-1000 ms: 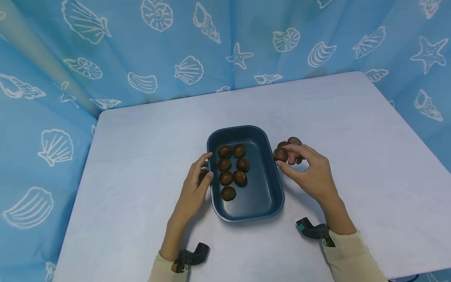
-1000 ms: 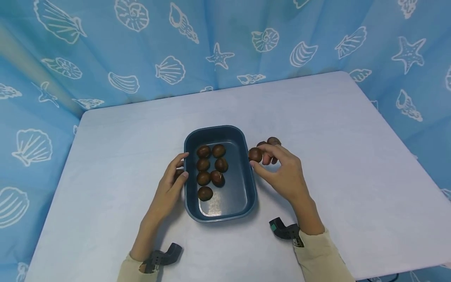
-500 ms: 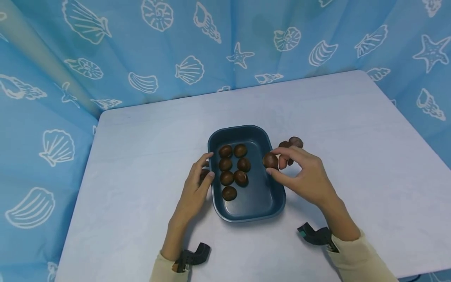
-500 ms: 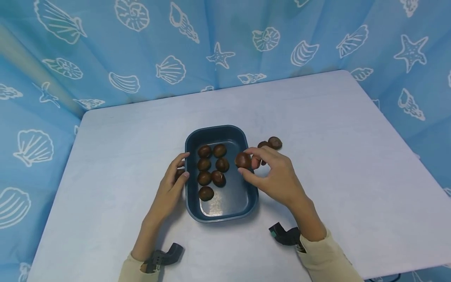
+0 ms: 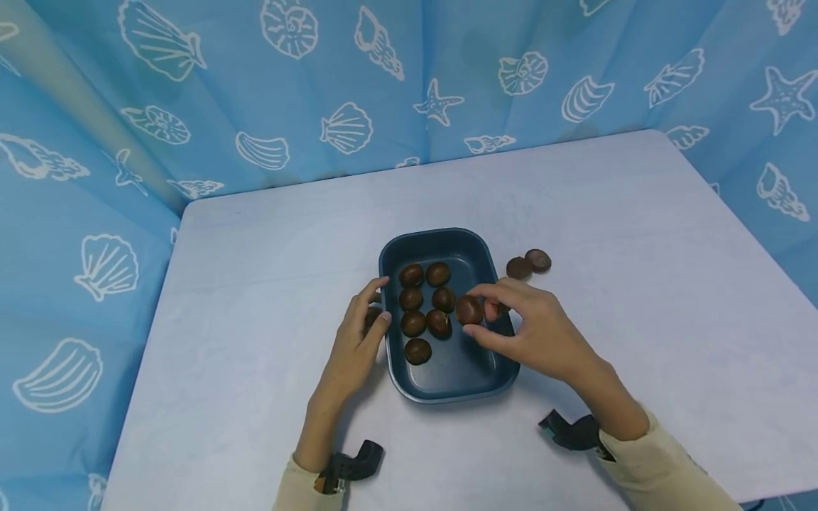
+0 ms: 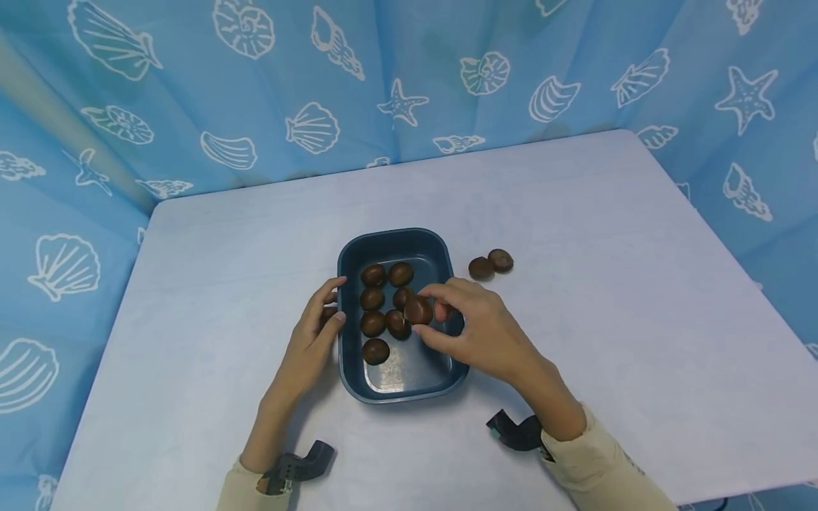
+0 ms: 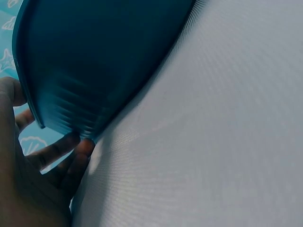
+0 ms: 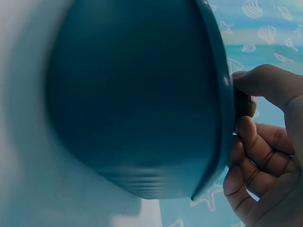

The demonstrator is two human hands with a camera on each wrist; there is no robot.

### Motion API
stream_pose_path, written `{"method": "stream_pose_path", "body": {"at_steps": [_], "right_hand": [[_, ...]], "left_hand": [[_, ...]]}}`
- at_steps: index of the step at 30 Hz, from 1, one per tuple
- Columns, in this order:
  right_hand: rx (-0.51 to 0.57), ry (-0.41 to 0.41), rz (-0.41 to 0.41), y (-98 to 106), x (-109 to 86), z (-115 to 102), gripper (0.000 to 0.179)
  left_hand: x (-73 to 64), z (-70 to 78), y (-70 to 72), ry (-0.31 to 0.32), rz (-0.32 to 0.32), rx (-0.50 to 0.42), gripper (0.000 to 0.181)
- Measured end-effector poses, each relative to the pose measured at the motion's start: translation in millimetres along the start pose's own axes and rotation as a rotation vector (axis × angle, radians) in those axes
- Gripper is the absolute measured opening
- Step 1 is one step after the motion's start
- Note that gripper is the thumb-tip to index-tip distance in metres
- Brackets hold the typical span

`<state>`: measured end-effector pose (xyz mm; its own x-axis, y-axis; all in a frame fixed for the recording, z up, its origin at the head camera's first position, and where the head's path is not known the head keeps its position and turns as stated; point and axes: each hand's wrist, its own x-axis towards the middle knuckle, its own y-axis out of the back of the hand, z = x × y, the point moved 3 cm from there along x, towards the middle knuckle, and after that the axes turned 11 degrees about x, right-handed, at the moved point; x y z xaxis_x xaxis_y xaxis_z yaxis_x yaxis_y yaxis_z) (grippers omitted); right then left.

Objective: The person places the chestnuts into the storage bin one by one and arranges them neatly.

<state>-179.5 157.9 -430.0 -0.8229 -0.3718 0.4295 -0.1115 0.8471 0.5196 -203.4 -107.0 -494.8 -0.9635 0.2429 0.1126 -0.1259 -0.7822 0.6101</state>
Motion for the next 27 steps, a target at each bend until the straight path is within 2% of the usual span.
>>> {"method": "stream_pose_path", "body": {"at_steps": [12, 20, 27], "right_hand": [[-0.044, 0.040, -0.105, -20, 3.0, -3, 0.039], [-0.162, 0.026, -0.203, -35, 5.3, -2, 0.035], [-0.259, -0.002, -0.233, -42, 7.5, -2, 0.035]], "left_hand": [[0.1, -1.1, -0.3, 0.008, -0.001, 0.002, 0.047], [0.1, -3.0, -0.6, 0.001, -0.003, 0.002, 0.048], [0.6, -3.0, 0.3, 0.004, -0.002, 0.018, 0.047]]}}
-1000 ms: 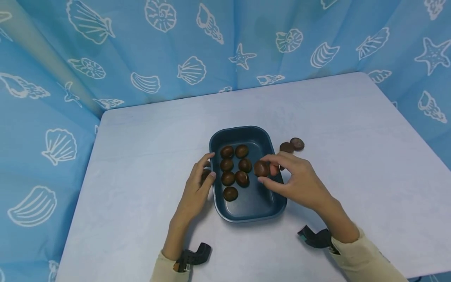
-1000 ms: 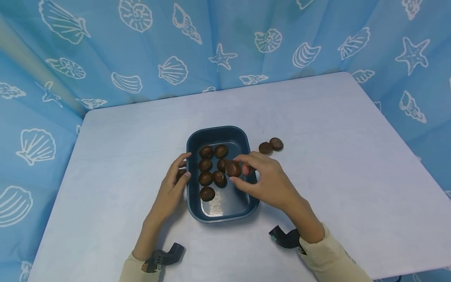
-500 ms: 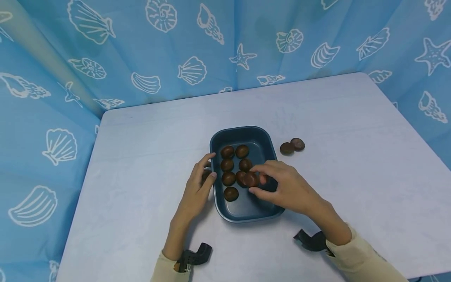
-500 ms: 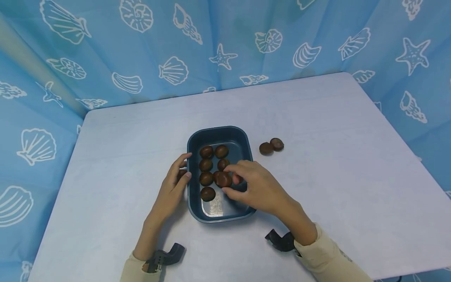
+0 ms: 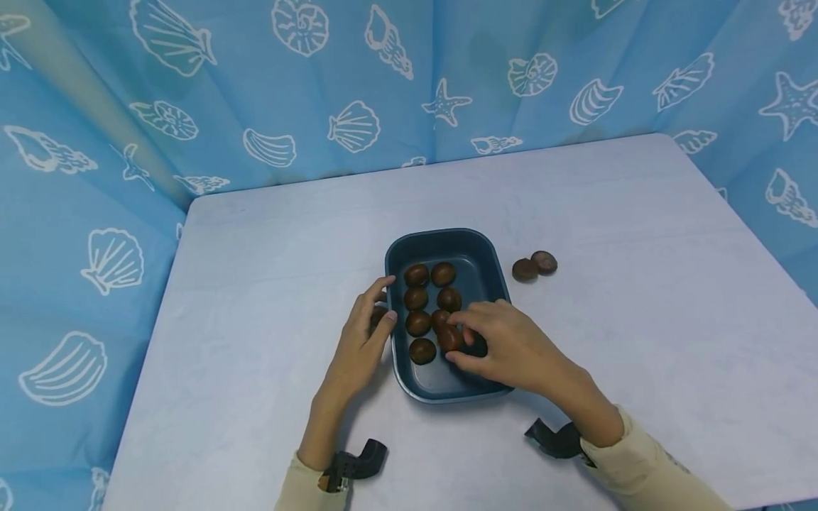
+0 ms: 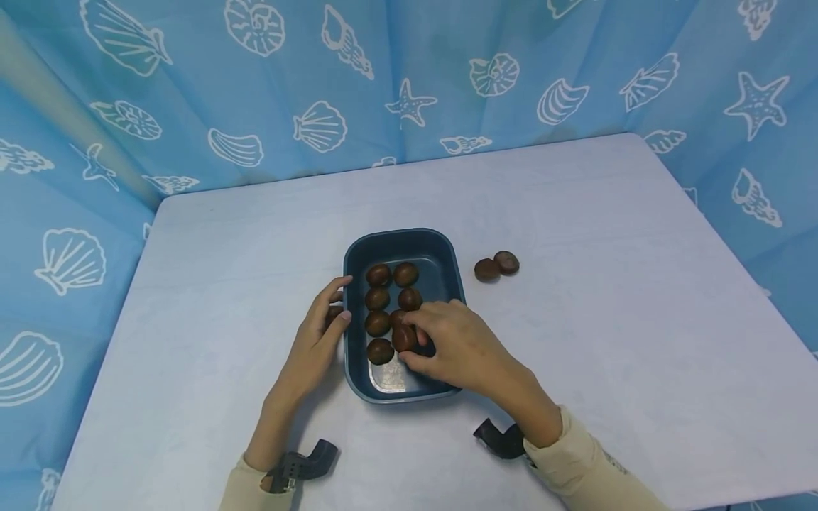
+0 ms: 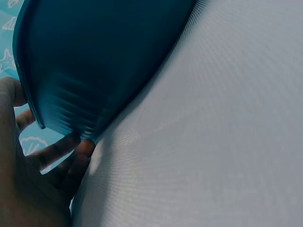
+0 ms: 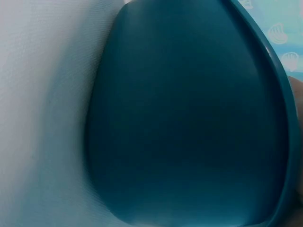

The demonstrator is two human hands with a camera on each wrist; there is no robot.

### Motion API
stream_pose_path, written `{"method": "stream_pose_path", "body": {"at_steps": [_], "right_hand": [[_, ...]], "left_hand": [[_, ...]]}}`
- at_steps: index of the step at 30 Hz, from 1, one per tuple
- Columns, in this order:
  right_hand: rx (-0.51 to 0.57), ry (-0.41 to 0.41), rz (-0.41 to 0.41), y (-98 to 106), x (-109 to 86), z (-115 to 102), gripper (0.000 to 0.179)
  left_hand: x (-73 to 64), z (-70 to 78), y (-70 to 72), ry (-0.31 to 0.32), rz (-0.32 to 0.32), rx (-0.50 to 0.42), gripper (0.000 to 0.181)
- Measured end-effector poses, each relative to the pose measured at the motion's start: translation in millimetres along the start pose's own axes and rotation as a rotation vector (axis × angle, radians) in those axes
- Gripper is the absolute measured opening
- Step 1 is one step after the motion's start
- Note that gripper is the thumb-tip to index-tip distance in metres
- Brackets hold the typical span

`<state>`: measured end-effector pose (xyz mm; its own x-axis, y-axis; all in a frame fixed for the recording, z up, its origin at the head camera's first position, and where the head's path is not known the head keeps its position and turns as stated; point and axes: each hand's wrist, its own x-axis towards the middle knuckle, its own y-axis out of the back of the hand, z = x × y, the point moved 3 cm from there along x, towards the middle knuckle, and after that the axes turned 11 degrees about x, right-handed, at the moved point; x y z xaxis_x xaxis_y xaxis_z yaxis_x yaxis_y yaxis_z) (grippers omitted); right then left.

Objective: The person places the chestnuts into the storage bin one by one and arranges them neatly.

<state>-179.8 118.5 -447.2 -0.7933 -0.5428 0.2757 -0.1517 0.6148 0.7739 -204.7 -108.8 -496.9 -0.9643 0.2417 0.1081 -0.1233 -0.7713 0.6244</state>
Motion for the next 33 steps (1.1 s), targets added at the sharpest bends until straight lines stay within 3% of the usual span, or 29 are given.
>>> {"method": "stream_pose_path", "body": {"at_steps": [8, 22, 33], "right_hand": [[-0.119, -0.001, -0.024, -6, 0.1, 1, 0.037], [-0.236, -0.008, -0.048, -11, 1.2, -1, 0.036], [-0.244, -0.026, -0.005, -13, 2.0, -2, 0.041]], "left_hand": [[0.4, -0.6, -0.8, -0.004, -0.010, 0.011, 0.048], [0.8, 0.4, -0.1, 0.000, -0.008, 0.013, 0.047], [0.9, -0.9, -0.8, -0.001, -0.004, 0.015, 0.048]]}}
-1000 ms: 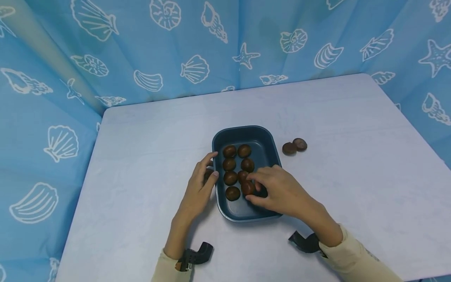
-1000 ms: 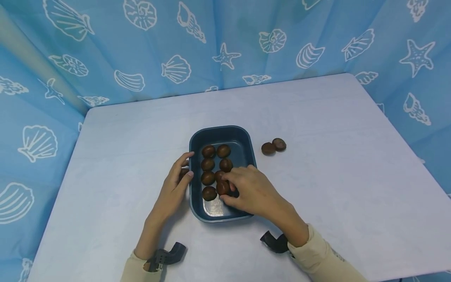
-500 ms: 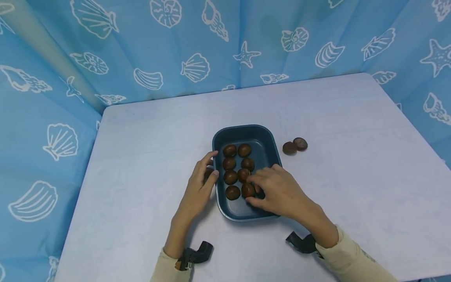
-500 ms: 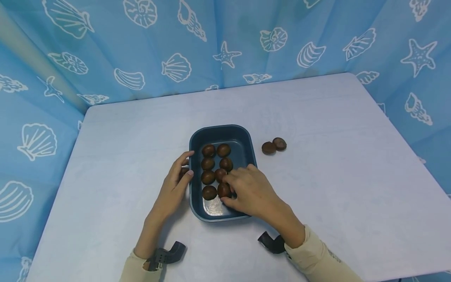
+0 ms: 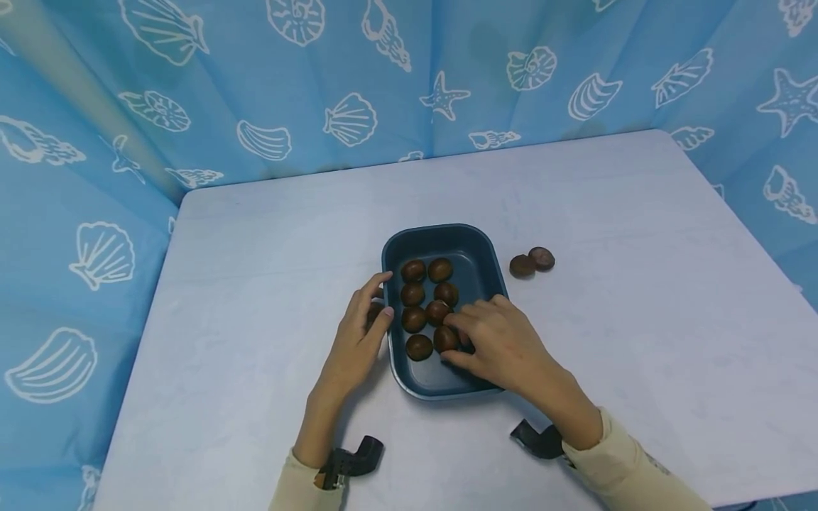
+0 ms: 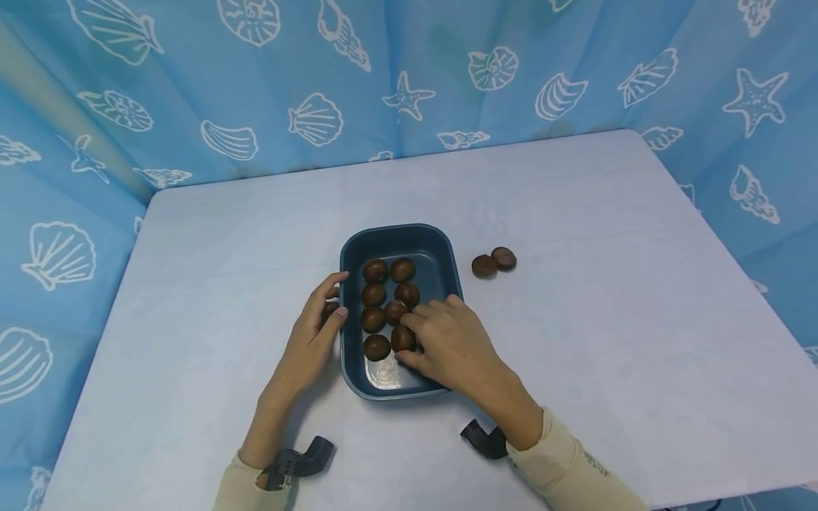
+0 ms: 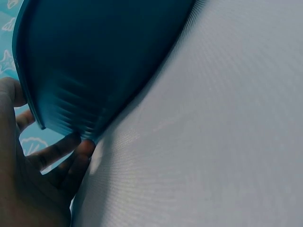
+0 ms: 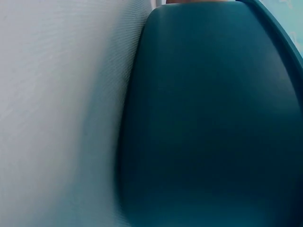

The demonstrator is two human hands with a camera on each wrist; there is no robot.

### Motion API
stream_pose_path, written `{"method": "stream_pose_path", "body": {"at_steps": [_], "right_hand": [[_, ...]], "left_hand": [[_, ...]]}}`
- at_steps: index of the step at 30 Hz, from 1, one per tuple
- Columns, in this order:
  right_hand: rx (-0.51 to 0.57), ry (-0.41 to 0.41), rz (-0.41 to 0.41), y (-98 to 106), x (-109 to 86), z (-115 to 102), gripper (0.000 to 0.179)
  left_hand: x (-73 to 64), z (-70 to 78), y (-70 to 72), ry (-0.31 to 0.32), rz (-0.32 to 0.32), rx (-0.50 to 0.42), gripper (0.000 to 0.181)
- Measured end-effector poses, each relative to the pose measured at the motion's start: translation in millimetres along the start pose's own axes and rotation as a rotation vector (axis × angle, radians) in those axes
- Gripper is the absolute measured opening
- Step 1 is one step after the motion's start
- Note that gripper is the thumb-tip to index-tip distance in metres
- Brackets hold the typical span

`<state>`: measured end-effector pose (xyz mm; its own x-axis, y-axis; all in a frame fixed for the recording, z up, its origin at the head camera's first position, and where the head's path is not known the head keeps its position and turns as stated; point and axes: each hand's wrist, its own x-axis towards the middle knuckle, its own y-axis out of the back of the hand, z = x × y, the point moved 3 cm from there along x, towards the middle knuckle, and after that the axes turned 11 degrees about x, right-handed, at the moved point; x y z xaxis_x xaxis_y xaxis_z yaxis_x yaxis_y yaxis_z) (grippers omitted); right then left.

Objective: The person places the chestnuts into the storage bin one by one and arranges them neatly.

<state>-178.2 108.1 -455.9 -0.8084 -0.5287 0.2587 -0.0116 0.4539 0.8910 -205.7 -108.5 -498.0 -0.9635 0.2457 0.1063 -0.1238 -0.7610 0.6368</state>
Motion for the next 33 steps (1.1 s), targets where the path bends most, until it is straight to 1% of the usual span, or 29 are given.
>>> {"method": "stream_pose_path", "body": {"at_steps": [3, 7, 9, 12, 14, 16, 18, 20, 24, 28, 33], "right_hand": [[0.031, 0.006, 0.028, 1, -0.3, 1, 0.041], [0.107, 0.031, 0.097, 2, -3.3, 6, 0.039], [0.191, 0.056, 0.145, 2, -5.3, 9, 0.036], [0.371, 0.094, 0.234, 5, -9.7, 16, 0.028], [0.483, 0.104, 0.318, 9, -13.3, 24, 0.024], [0.543, 0.091, 0.414, 16, -16.7, 34, 0.024], [0.553, 0.062, 0.506, 22, -19.2, 44, 0.024], [0.530, 0.021, 0.576, 28, -21.6, 53, 0.025], [0.453, -0.055, 0.644, 33, -24.9, 71, 0.024], [0.371, -0.116, 0.647, 32, -27.1, 87, 0.024], [0.292, -0.181, 0.607, 27, -28.6, 104, 0.026]], "left_hand": [[0.4, 0.9, 0.2, -0.008, 0.000, -0.005, 0.048], [1.4, 1.6, -0.8, -0.017, -0.001, -0.007, 0.048], [1.3, 1.3, -1.1, -0.010, 0.001, -0.003, 0.047], [0.4, 1.0, -1.2, -0.001, -0.002, -0.003, 0.048], [-0.1, 1.6, -1.1, 0.003, -0.008, -0.006, 0.049], [-0.4, 2.4, -0.7, 0.006, -0.011, -0.012, 0.049], [-0.7, 2.5, -0.2, 0.015, -0.009, -0.008, 0.048], [-1.4, 2.3, 0.5, 0.020, -0.006, -0.007, 0.048], [-1.6, 1.7, 0.9, 0.015, -0.004, -0.012, 0.048], [-1.0, 1.3, 0.2, 0.005, -0.001, -0.013, 0.049], [-0.8, 2.5, -0.9, 0.002, -0.006, -0.014, 0.048]]}}
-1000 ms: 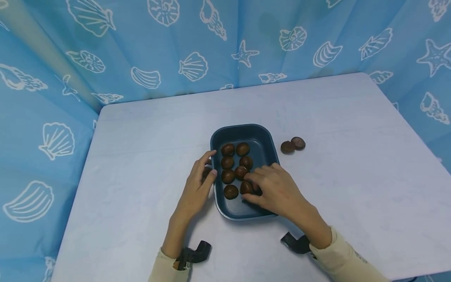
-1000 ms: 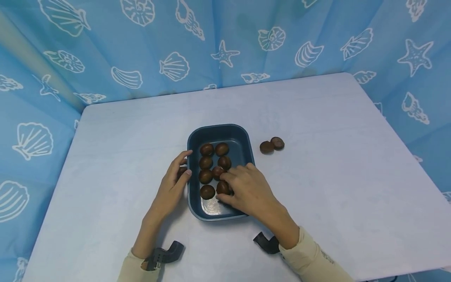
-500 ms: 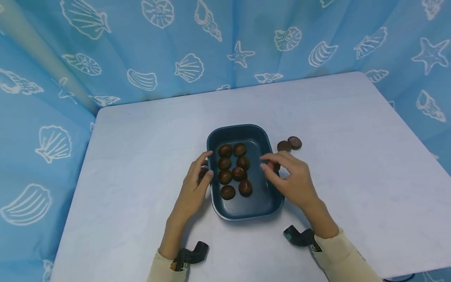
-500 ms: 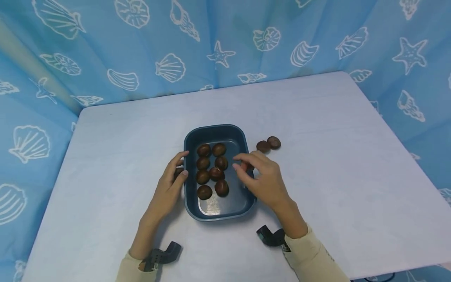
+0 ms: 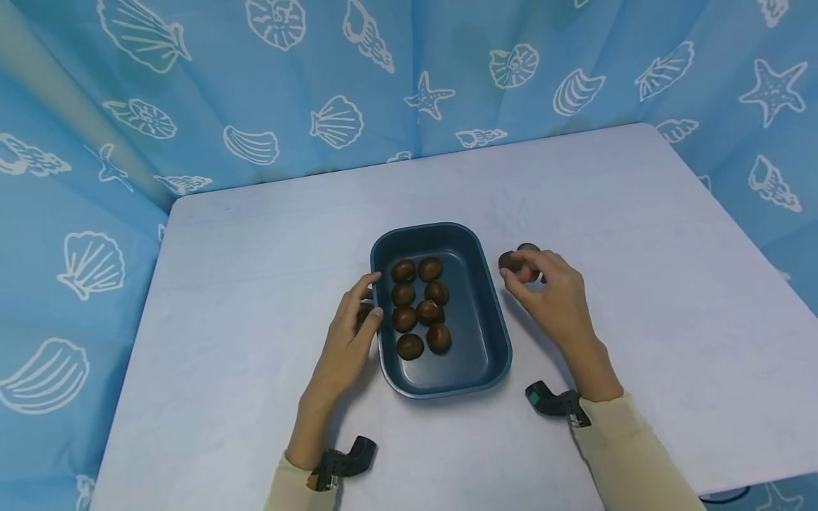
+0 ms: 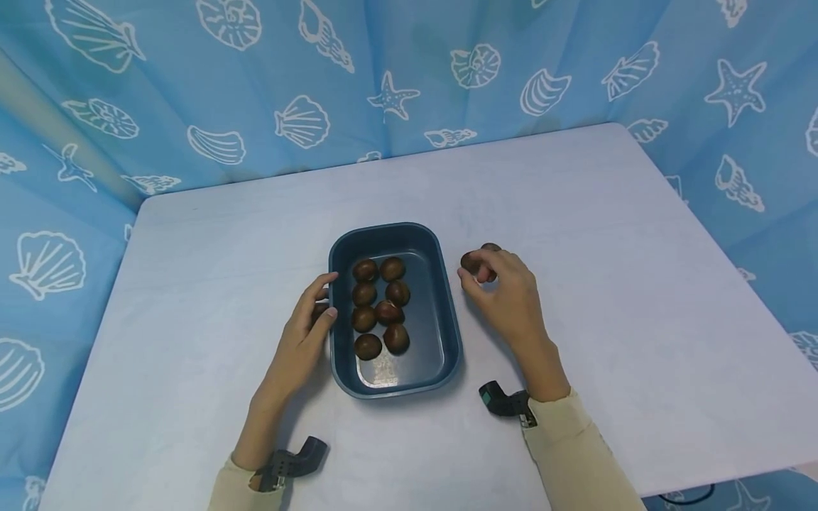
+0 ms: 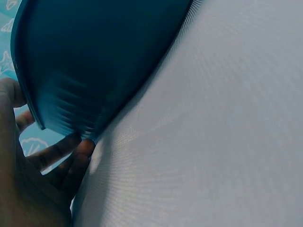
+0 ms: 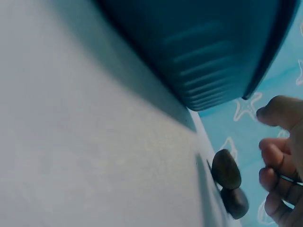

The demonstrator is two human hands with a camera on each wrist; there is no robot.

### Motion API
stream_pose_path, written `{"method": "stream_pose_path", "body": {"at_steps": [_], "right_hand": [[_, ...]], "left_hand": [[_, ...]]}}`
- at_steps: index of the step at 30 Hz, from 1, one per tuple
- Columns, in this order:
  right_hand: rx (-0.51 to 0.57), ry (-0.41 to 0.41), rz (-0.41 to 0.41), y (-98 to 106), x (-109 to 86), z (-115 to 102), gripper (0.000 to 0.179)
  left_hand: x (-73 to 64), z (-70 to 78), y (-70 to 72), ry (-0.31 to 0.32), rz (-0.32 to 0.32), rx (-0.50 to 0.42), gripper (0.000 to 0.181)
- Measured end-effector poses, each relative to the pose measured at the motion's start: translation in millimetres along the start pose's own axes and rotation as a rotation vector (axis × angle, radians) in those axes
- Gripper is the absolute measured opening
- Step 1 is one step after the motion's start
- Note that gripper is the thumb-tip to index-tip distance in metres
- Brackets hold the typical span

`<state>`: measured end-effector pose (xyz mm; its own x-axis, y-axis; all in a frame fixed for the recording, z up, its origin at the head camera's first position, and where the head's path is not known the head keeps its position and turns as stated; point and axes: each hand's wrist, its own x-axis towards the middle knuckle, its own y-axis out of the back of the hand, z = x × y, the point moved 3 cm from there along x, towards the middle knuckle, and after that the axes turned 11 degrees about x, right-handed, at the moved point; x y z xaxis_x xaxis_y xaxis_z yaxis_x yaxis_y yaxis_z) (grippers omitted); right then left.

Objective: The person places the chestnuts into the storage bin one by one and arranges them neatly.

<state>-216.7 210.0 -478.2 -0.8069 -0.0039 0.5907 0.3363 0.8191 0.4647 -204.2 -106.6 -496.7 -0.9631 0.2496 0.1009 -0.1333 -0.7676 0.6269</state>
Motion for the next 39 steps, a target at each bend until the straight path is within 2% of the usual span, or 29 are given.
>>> {"method": "stream_pose_path", "body": {"at_steps": [10, 19, 27, 39], "right_hand": [[-0.047, -0.140, -0.013, -2, 4.3, 24, 0.032], [-0.050, -0.166, -0.045, -4, 4.4, 30, 0.033], [-0.045, -0.280, -0.096, -8, 0.3, 32, 0.028], [-0.061, -0.246, -0.091, -10, -0.5, 33, 0.030]], "left_hand": [[0.1, 0.6, -0.1, -0.003, 0.005, 0.002, 0.047], [0.4, 2.0, -0.1, 0.002, -0.001, 0.007, 0.048], [0.1, 0.7, 0.4, 0.004, 0.000, 0.010, 0.048], [-0.3, 2.4, 0.0, 0.005, -0.002, 0.007, 0.049]]}}
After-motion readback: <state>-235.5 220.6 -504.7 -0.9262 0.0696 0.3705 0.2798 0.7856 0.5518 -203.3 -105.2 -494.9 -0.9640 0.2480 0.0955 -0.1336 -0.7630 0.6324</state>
